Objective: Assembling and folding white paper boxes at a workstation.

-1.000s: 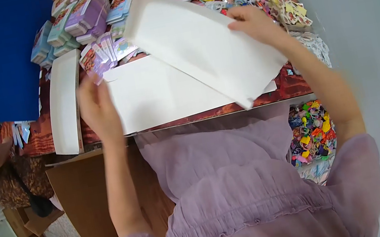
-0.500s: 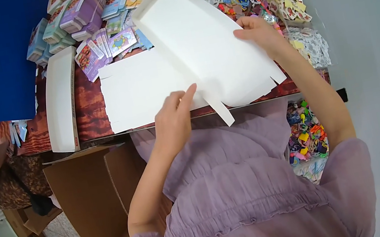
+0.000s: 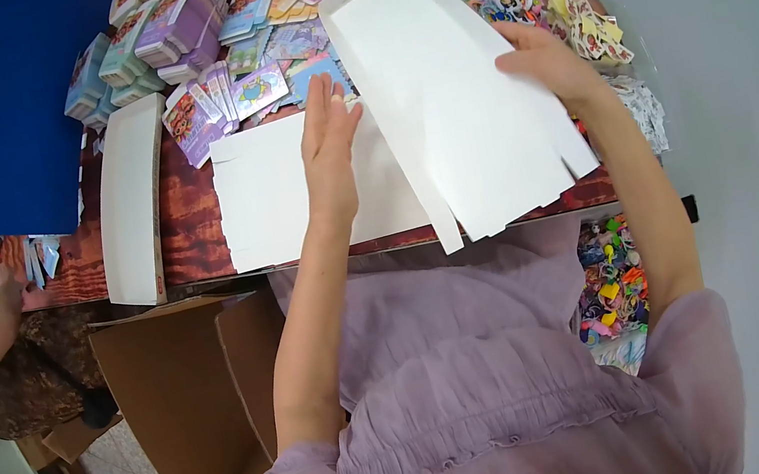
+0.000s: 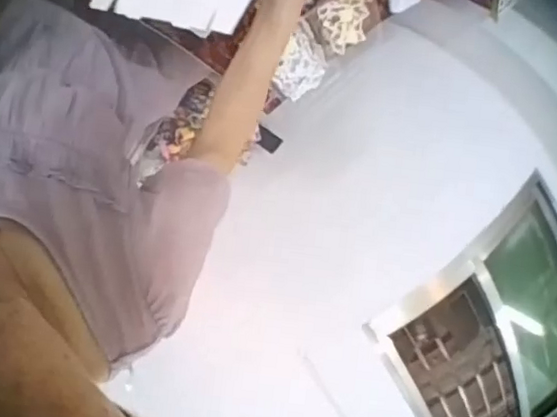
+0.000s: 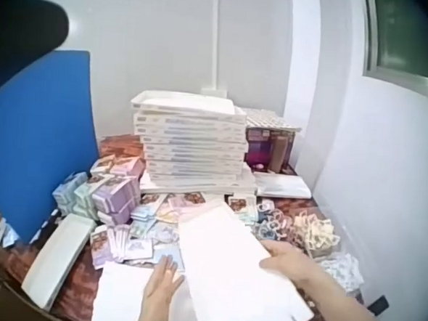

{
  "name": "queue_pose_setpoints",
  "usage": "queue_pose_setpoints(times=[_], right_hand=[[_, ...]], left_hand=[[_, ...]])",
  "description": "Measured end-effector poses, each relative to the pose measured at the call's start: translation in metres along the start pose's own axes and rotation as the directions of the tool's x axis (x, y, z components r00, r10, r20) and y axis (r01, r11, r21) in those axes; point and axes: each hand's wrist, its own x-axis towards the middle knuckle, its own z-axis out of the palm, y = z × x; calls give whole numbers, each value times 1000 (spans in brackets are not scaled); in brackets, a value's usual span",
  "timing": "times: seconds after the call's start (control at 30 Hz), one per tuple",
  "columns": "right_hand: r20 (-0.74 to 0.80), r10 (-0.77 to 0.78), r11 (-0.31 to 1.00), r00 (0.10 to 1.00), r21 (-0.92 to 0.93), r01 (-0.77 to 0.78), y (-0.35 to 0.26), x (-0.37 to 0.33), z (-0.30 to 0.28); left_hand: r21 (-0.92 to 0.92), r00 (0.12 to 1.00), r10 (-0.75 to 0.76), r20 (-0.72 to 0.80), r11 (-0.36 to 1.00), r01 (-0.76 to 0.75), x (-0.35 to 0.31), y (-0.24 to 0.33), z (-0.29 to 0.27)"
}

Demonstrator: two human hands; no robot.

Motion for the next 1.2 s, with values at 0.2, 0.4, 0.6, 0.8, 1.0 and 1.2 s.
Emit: queue_pose_setpoints(times=[0.2, 0.4, 0.6, 0.8, 1.0, 1.2], right_hand=[[11, 40, 953, 999, -302, -35, 39, -4, 51], [-190, -208, 687, 960, -726, 5, 81, -29, 111], [-188, -299, 624, 936, -780, 42, 86, -17, 125], [-183, -308, 621, 934, -782, 51, 84, -21, 106], [63, -399, 465, 915, -846, 261, 71, -91, 64], [485, -359, 318, 797, -740, 593, 67, -126, 79]], left_hand=[[18, 988, 92, -123, 996, -91, 11, -27, -13], [435, 988, 125, 94, 887, -154, -1, -28, -28], [597, 973, 162, 167, 768, -231, 1, -47, -24], [568, 970, 208, 125, 787, -241, 1, -46, -33], [811, 923, 196, 332, 441, -385, -72, 15, -84], [731, 746, -23, 666, 220, -646, -116, 35, -84]])
